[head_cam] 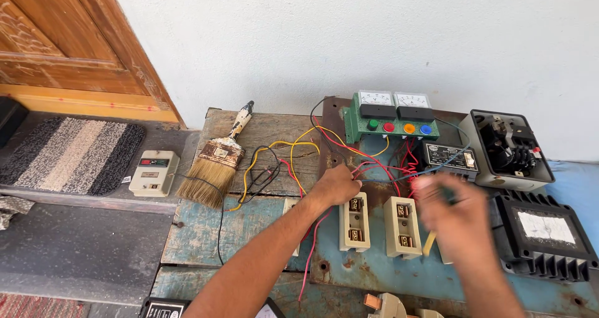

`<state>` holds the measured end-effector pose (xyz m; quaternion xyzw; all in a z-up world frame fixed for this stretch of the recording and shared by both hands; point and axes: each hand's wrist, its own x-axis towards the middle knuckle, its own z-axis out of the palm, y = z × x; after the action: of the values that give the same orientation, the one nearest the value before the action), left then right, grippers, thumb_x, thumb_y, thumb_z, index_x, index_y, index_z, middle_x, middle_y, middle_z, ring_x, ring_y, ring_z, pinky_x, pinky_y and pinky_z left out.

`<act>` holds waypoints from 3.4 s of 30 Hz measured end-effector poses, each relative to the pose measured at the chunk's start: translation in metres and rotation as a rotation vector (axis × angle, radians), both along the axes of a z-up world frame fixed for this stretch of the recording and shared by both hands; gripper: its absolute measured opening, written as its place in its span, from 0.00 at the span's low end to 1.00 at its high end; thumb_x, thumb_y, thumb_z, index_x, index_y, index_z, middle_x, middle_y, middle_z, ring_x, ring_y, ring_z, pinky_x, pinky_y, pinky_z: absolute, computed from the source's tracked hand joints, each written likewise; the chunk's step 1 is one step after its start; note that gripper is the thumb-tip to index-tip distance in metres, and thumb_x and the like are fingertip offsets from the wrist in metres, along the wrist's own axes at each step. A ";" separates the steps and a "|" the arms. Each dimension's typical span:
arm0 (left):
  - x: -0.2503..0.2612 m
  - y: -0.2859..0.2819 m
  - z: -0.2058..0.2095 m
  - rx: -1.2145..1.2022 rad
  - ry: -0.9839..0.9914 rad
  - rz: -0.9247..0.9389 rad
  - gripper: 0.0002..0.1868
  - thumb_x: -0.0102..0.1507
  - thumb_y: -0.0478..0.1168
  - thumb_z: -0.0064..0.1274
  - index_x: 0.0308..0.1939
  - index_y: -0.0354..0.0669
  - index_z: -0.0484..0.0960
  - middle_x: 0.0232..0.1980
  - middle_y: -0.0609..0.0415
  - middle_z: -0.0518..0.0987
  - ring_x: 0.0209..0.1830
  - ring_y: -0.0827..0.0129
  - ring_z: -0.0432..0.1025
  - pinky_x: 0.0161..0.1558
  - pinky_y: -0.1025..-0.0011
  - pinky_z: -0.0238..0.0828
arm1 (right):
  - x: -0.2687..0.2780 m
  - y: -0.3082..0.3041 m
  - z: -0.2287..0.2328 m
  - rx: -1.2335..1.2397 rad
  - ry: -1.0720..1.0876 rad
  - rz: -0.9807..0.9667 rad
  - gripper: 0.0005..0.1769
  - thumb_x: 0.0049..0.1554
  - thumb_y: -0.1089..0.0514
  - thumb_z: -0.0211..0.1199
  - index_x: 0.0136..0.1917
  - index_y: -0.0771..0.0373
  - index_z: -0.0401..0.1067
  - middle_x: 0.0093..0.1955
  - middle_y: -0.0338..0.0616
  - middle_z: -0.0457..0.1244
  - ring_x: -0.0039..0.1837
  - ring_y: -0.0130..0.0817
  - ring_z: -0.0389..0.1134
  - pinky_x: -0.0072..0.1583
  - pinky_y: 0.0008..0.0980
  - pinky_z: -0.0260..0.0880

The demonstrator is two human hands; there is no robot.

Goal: The person wires an electrical starter panel by cutting and stripping wires with pliers, tightening and loosening screws on fuse holders using a screwdriver, and connecting the wires to the electrical components.

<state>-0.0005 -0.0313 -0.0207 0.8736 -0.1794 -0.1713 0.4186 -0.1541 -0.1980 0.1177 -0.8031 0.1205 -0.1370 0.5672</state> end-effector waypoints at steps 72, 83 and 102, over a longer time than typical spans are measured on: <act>-0.059 0.008 0.100 -1.075 0.021 -0.112 0.20 0.66 0.41 0.58 0.59 0.37 0.75 0.51 0.55 0.79 0.50 0.76 0.74 0.56 0.71 0.71 | 0.062 0.032 0.078 -0.579 -0.203 0.136 0.21 0.48 0.48 0.77 0.45 0.67 0.79 0.35 0.44 0.72 0.38 0.29 0.69 0.41 0.29 0.71; -0.049 0.013 0.110 -0.979 0.281 -0.222 0.17 0.70 0.46 0.48 0.48 0.37 0.85 0.40 0.58 0.85 0.45 0.75 0.75 0.47 0.76 0.69 | 0.062 0.024 0.098 -0.023 -0.282 0.884 0.21 0.61 0.49 0.63 0.61 0.65 0.70 0.55 0.41 0.69 0.55 0.29 0.71 0.47 0.23 0.74; -0.041 0.005 0.073 -1.020 0.058 -0.242 0.10 0.71 0.37 0.56 0.47 0.31 0.83 0.43 0.49 0.85 0.31 0.72 0.77 0.32 0.73 0.76 | 0.080 0.029 0.071 0.124 -0.161 0.902 0.28 0.59 0.62 0.61 0.73 0.63 0.63 0.66 0.49 0.67 0.66 0.35 0.69 0.41 0.25 0.71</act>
<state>-0.0413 -0.0267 0.0519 0.5269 -0.3278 -0.1334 0.7727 -0.0744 -0.1689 0.1892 -0.7267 -0.2774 0.0691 0.6247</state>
